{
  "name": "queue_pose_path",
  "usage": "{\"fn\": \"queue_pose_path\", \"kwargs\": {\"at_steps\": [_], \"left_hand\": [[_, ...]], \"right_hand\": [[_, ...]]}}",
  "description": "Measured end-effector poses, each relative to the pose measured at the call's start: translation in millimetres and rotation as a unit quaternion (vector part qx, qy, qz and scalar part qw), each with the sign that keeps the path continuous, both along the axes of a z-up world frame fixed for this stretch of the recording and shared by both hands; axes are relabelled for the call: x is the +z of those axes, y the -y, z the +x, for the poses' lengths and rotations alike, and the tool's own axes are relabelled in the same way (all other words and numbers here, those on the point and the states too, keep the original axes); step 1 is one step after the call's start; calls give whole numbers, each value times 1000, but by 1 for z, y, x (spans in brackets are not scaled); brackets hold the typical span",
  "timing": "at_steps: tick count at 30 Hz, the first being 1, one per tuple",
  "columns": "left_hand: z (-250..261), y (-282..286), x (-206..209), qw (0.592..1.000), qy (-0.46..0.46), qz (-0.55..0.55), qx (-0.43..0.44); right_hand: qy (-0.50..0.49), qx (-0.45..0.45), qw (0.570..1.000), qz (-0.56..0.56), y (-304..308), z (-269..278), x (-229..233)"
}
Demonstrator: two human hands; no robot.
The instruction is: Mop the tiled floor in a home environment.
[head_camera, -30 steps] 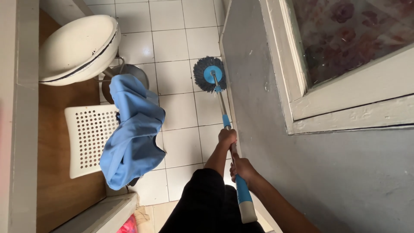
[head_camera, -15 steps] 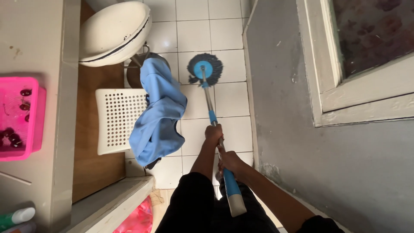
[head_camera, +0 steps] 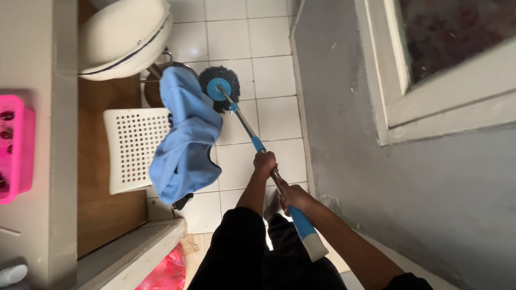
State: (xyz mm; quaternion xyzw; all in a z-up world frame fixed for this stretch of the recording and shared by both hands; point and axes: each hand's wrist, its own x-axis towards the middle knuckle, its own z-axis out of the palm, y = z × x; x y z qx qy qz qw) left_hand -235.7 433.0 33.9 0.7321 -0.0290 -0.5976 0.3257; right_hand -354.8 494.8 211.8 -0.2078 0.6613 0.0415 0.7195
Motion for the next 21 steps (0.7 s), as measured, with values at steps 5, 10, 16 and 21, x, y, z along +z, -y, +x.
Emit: {"fn": "queue_pose_path", "kwargs": {"at_steps": [5,10,16,21], "left_hand": [[-38,-2,-12,997,20,-17,-76],[-93,-19,-60,972,56,0,-228],[-143,-43,-81,859,207,-146,-445],[-89,-66,-19,976,81,-6,-200]], "right_hand": [[3,-78,997,-3,-27,-32,-31],[13,-152,988,-25,-65,-55,-18],[6,-196,980,-32,-94,-87,-32],[46,-160,985,-51,-108,-46,-20]]}}
